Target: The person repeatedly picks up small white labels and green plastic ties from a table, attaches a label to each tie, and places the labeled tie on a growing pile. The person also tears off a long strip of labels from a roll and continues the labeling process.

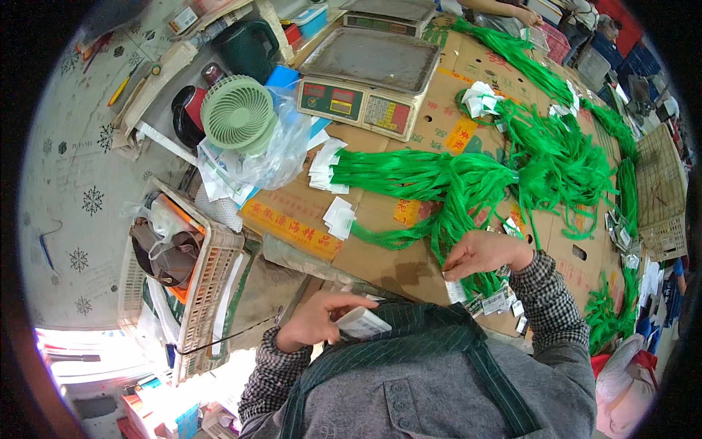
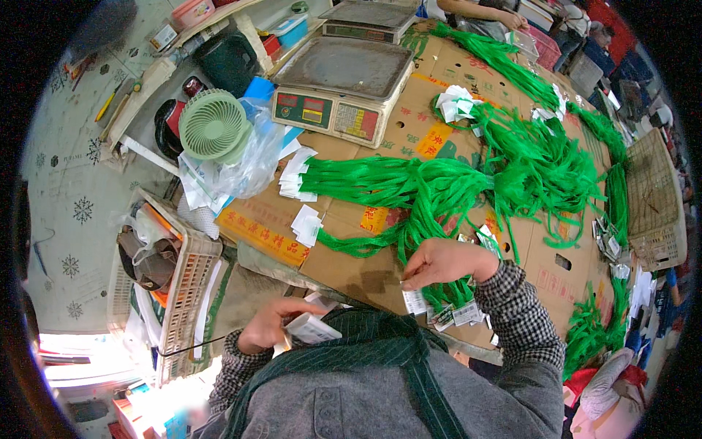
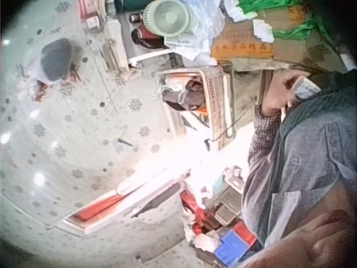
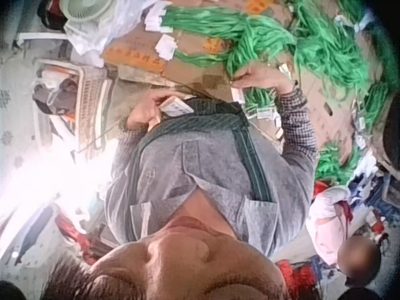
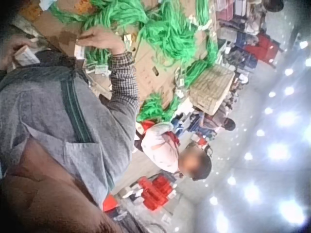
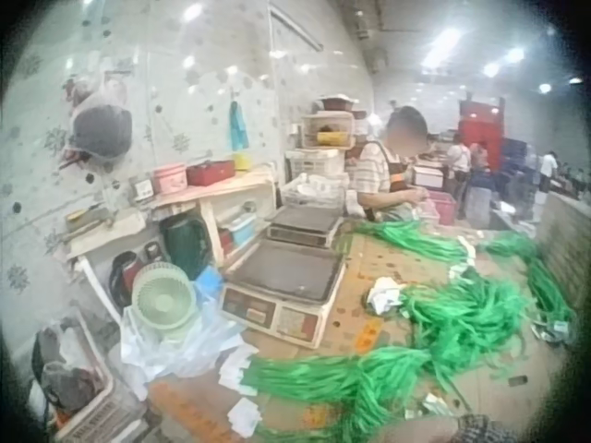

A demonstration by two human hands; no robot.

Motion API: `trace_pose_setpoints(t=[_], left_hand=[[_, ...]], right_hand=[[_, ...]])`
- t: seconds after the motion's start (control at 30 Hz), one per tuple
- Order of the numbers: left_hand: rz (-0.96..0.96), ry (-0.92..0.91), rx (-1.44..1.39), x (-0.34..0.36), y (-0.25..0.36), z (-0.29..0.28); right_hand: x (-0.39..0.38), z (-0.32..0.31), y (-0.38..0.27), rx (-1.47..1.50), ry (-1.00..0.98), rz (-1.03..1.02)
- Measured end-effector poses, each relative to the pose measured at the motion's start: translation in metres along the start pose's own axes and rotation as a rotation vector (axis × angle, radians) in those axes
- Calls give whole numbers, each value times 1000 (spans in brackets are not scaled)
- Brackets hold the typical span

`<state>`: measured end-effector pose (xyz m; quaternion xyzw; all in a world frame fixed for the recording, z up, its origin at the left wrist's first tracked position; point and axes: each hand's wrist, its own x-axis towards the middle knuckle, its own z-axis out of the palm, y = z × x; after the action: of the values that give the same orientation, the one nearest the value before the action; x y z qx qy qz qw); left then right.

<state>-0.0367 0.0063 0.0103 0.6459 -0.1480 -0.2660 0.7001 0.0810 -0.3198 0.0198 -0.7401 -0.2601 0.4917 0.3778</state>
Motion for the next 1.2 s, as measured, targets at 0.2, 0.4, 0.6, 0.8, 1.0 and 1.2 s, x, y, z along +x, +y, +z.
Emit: trace_pose_setpoints(t=[0.2, 0.4, 0.6, 0.8, 1.0, 1.2], left_hand=[[-136, 366, 231, 2, 5, -2], [11, 547, 288, 4, -6, 4], [-78, 577, 236, 2, -28, 2], [-121, 684, 7, 3, -30, 11], [-139, 543, 260, -9, -28, 24], [110, 447, 504, -10, -22, 16]], right_hand=[[45, 57, -47, 172, 184, -306], [89, 90, -47, 288, 279, -330], [93, 93, -44, 149, 313, -376], [99, 87, -50, 41, 370, -412], [160, 55, -27, -317, 827, -279], [192, 57, 0, -396, 832, -230]])
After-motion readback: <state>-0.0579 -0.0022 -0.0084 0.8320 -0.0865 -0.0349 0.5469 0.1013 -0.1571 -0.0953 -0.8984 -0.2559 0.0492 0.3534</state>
